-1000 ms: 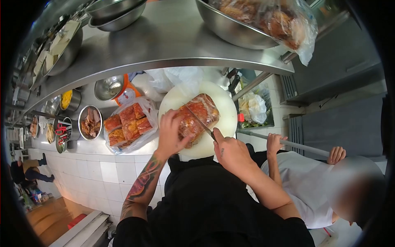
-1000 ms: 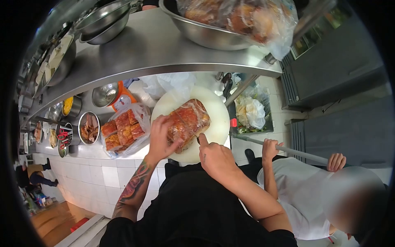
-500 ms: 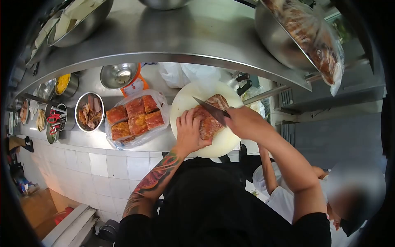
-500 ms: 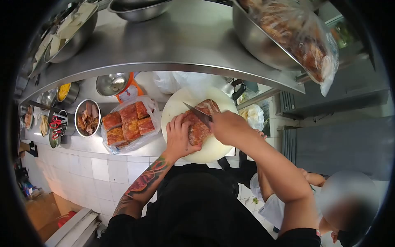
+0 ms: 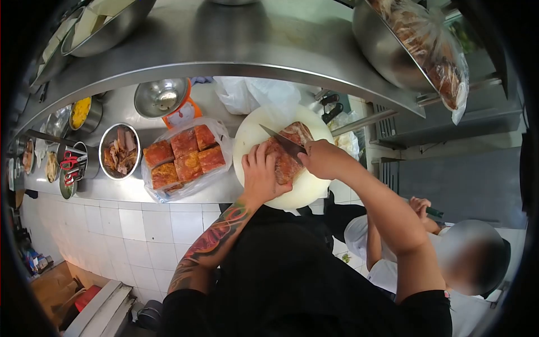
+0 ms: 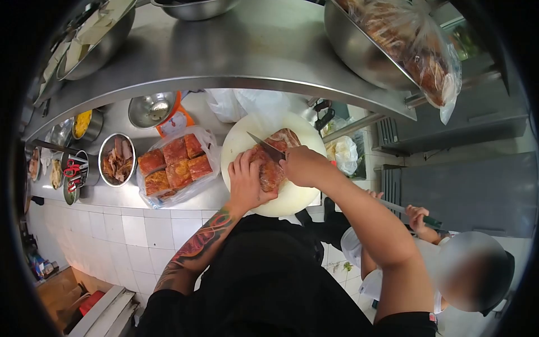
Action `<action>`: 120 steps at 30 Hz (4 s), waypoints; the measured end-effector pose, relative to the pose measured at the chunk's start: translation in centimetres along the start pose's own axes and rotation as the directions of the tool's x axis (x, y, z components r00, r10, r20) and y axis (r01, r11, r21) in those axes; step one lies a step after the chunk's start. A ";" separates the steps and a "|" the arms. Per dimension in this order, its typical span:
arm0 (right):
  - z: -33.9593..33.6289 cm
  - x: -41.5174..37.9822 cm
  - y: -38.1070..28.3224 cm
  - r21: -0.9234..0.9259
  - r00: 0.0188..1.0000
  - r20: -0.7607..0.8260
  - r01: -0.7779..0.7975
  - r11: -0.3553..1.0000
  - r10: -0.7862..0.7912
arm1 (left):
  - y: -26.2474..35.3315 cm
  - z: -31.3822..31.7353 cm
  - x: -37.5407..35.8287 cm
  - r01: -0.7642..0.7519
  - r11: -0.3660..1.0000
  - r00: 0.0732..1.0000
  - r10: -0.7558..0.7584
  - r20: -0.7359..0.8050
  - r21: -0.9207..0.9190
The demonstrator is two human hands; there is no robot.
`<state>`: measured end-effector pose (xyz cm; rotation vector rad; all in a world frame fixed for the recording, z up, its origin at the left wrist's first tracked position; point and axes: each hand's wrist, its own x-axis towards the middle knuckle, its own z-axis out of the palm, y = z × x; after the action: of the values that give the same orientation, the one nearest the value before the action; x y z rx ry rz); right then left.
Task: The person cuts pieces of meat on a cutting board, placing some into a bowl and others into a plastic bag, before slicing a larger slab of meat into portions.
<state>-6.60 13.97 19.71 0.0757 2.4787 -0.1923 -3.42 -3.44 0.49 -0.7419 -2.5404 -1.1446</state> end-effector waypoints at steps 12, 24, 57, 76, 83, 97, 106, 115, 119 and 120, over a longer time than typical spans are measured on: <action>6.6 -1.7 2.9 0.155 0.991 -0.096 -0.076 0.985 0.091 | 0.2 0.1 -0.1 0.012 1.000 0.999 -0.012 0.040 -0.004; 13.3 -2.0 6.6 0.192 0.982 -0.189 0.022 0.981 0.015 | 0.2 -0.4 -0.1 0.002 1.000 0.996 -0.004 0.093 0.023; 13.0 -12.4 4.6 0.218 0.822 -0.545 0.330 0.919 -0.166 | -1.8 -3.7 -2.7 0.252 0.947 0.953 -0.207 0.220 -0.199; 8.7 -13.3 1.8 0.102 0.905 -0.398 0.205 0.973 -0.149 | -1.1 -4.2 -0.3 -0.170 0.968 0.958 0.206 0.200 -0.183; 3.8 -8.8 -1.0 -0.046 0.929 -0.296 0.220 0.974 -0.223 | -1.5 -2.0 -1.6 -0.210 0.964 0.971 0.225 0.080 -0.160; 8.5 -4.1 -0.5 0.044 0.983 -0.182 0.014 0.999 -0.006 | -1.8 -1.9 -1.5 -0.185 0.969 0.977 0.200 0.079 -0.164; 14.5 -1.7 0.3 0.200 0.978 -0.202 -0.014 0.980 0.055 | -1.8 -1.5 -1.2 -0.193 0.969 0.976 0.207 0.074 -0.154; 16.3 -8.6 6.7 0.170 0.994 -0.106 -0.022 0.985 0.040 | -2.6 -3.6 -1.0 -0.114 0.993 0.992 0.111 0.058 0.042; 15.6 -9.4 9.1 0.159 0.992 -0.120 0.058 0.986 -0.039 | -5.0 -6.2 1.8 -0.034 0.997 0.989 0.023 0.148 0.069; 15.1 -9.6 9.8 0.150 0.989 -0.131 0.093 0.984 -0.073 | -4.9 -6.6 2.7 -0.037 0.996 0.989 0.025 0.145 0.082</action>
<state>11.08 21.21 12.52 0.0515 2.5905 -0.4289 -8.23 -10.23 2.98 -0.8690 -2.6663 -1.0000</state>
